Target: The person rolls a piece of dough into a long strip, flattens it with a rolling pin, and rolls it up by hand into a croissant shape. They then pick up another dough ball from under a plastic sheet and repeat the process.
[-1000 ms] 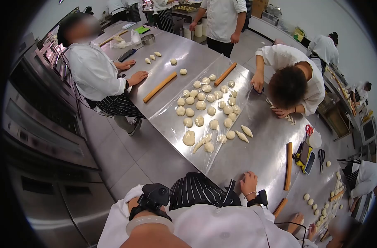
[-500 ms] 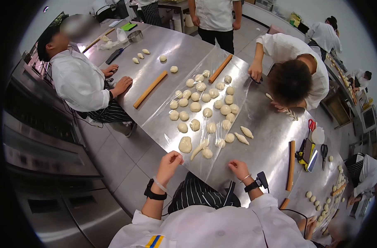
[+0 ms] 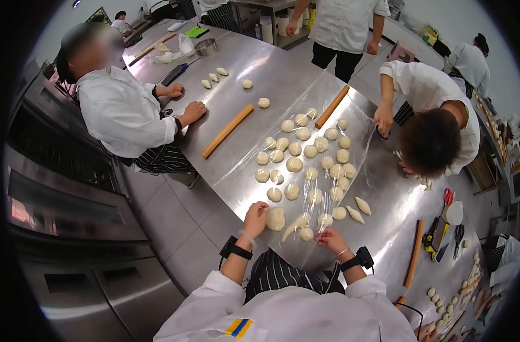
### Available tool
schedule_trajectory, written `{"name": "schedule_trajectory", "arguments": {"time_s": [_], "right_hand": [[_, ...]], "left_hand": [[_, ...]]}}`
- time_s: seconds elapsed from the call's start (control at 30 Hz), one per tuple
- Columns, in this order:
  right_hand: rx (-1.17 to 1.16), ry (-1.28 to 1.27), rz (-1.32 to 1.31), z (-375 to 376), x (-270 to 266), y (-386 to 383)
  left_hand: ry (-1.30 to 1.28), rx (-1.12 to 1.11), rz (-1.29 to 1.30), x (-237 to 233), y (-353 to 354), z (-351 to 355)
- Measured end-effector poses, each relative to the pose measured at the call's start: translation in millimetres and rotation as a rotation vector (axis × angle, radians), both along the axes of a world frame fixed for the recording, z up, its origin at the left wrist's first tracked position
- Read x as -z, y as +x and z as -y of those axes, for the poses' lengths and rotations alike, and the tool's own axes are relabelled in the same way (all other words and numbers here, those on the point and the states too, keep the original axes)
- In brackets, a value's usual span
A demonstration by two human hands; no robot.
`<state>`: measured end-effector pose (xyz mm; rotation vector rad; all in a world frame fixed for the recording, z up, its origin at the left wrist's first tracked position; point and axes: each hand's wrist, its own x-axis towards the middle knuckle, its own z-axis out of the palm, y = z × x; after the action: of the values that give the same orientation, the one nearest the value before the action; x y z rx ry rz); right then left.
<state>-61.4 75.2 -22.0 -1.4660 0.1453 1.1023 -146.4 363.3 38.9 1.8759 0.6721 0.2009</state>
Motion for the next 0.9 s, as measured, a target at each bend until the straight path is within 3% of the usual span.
{"name": "schedule_trajectory", "arguments": {"time_s": [0.07,0.17,0.23,0.33,0.37,0.43,0.67,0.73,0.87,0.9], "right_hand": [[0.03,-0.004,-0.042,-2,0,-2],[0.149,0.182,-0.103,-2,4,-3],[0.23,0.335,-0.048,-9,-1,-4],[0.275,0.442,-0.135,-16,-8,1],[0.28,0.444,-0.135,-17,-10,3],[0.237,0.522,-0.265,-19,-20,7],[0.122,0.636,-0.366,-24,-13,21],[0.084,0.431,-0.191,-33,-14,22],[0.015,0.336,0.106,-41,-22,24],[-0.126,0.141,0.383,-43,-37,29]], "left_hand": [[0.092,0.014,0.025,14,11,-5],[0.121,-0.004,0.059,32,28,-7],[0.286,-0.023,0.046,36,34,-5],[0.217,-0.038,0.037,31,43,-1],[0.218,-0.033,0.036,28,44,0],[0.483,0.059,0.008,18,48,4],[0.65,0.099,-0.101,11,51,14],[0.715,0.143,-0.07,4,49,23],[0.729,0.308,0.017,0,54,41],[0.728,0.367,0.089,3,56,46]]}}
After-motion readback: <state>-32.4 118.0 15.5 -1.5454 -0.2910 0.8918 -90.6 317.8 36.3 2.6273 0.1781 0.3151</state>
